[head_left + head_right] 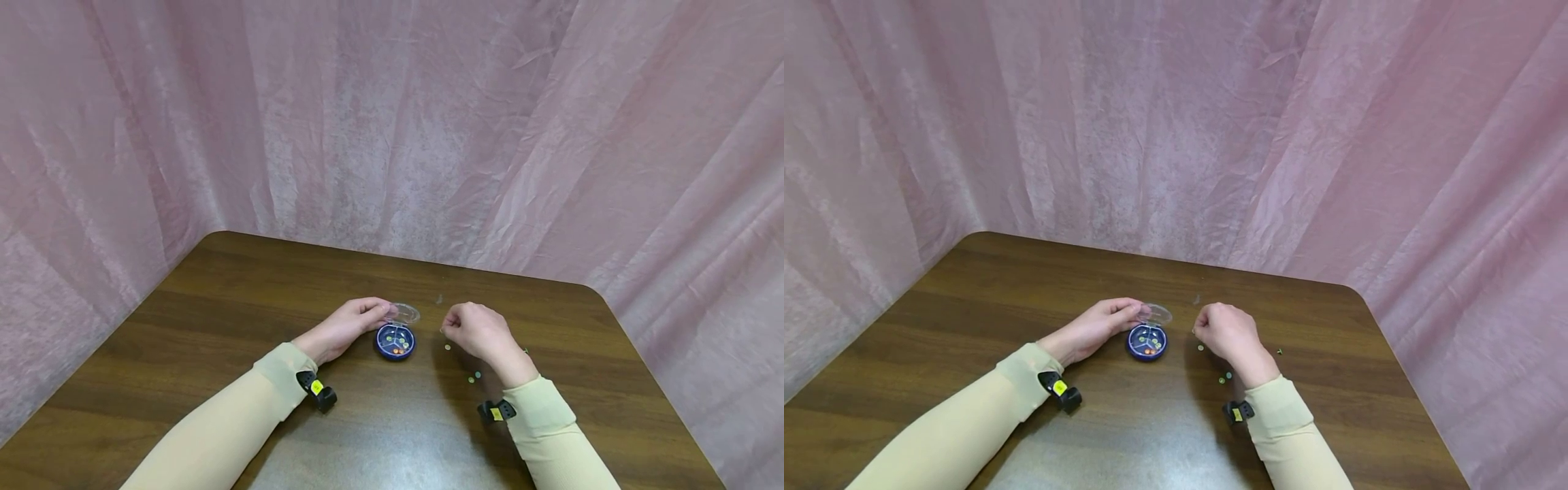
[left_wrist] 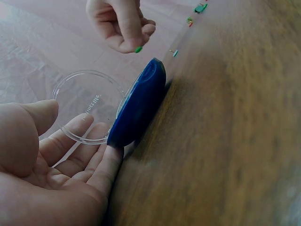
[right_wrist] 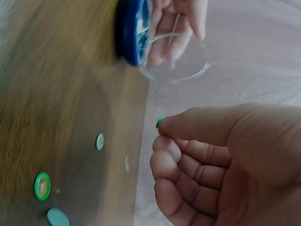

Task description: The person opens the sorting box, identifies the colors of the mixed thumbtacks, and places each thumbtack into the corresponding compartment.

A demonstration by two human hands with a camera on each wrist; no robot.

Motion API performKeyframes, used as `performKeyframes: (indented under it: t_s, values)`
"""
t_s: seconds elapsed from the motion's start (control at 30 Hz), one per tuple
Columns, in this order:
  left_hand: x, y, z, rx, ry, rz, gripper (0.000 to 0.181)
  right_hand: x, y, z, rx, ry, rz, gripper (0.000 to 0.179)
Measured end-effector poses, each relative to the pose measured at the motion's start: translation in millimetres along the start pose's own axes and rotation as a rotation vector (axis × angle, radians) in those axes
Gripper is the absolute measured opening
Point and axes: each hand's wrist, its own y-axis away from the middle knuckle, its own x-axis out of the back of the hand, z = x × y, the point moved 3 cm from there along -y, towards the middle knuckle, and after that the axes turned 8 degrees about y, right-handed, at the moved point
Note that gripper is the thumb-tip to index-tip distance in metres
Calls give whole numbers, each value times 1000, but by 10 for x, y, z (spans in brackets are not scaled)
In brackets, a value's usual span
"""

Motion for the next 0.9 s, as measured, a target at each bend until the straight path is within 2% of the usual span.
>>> performKeyframes:
  t_s: [0.27, 0.6, 0.9]
  values:
    - [13, -10, -11, -3, -3, -8, 35, 67, 14, -73, 59, -168, 2, 11]
    - [23, -5, -21, -3, -5, -16, 36, 130, 45, -157, 85, -375, -23, 9]
    - [24, -4, -18, -5, -2, -18, 35, 173, 79, -224, 98, -557, -73, 15]
